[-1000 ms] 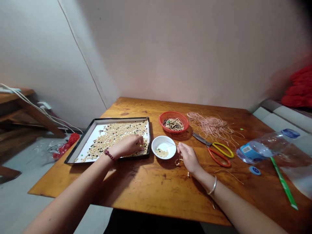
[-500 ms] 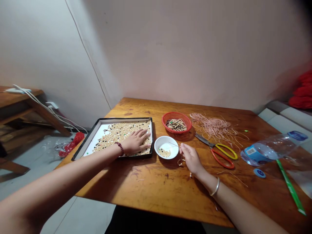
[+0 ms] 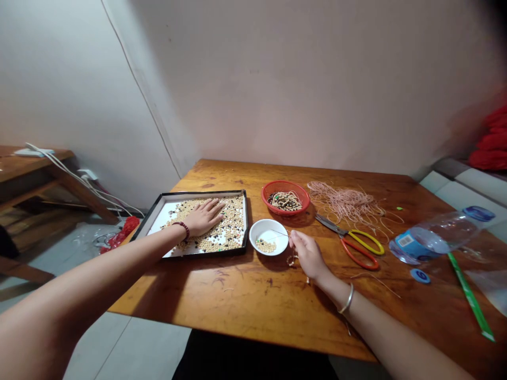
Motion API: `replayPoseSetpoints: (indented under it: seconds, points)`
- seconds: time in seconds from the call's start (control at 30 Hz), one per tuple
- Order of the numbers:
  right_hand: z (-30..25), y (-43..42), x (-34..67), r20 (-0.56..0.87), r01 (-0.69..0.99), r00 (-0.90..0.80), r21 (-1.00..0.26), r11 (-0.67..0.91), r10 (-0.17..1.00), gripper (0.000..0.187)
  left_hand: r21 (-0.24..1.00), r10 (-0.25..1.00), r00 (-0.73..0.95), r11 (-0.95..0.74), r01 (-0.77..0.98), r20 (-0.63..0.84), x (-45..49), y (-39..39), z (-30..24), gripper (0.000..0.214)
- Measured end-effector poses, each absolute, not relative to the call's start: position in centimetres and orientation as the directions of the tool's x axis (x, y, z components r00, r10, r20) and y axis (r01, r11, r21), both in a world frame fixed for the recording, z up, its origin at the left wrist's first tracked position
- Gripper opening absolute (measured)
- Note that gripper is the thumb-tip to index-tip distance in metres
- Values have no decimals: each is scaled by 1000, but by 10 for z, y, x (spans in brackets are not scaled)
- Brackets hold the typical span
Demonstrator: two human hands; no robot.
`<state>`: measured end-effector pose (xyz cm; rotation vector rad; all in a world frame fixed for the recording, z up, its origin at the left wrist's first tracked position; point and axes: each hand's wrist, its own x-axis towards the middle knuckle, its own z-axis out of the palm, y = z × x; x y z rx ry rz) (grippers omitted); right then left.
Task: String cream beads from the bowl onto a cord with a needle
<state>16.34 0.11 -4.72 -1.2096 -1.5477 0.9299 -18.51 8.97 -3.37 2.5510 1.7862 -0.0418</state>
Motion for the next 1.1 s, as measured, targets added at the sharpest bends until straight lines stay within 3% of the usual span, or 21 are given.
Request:
replayPoseSetpoints:
  seconds: [0.13, 0.3, 0.43, 0.53, 0.8, 1.1]
  points:
    - [-45, 0, 163, 217, 269, -81, -935, 231, 973, 47, 2, 953, 296, -296, 955, -65, -197, 85, -22, 66]
    - [-42, -2, 161, 217, 279, -86, -932, 232, 972, 46, 115, 912, 368, -392, 913, 183, -170, 70, 9, 53]
    - [-41, -3, 161, 215, 282, -94, -931, 234, 972, 45, 194, 799, 601, -588, 785, -10, -133, 54, 26, 31]
    - [-42, -3, 161, 221, 281, -84, -930, 236, 972, 44, 129, 747, 663, -654, 746, -51, -114, 47, 29, 29]
    - [-39, -4, 160, 240, 269, -90, -928, 256, 966, 44, -40, 752, 642, -653, 756, -149, -100, 48, 32, 22]
    - [-44, 4, 158, 240, 248, -41, -938, 242, 970, 45, -133, 820, 572, -570, 811, -29, -94, 45, 36, 10]
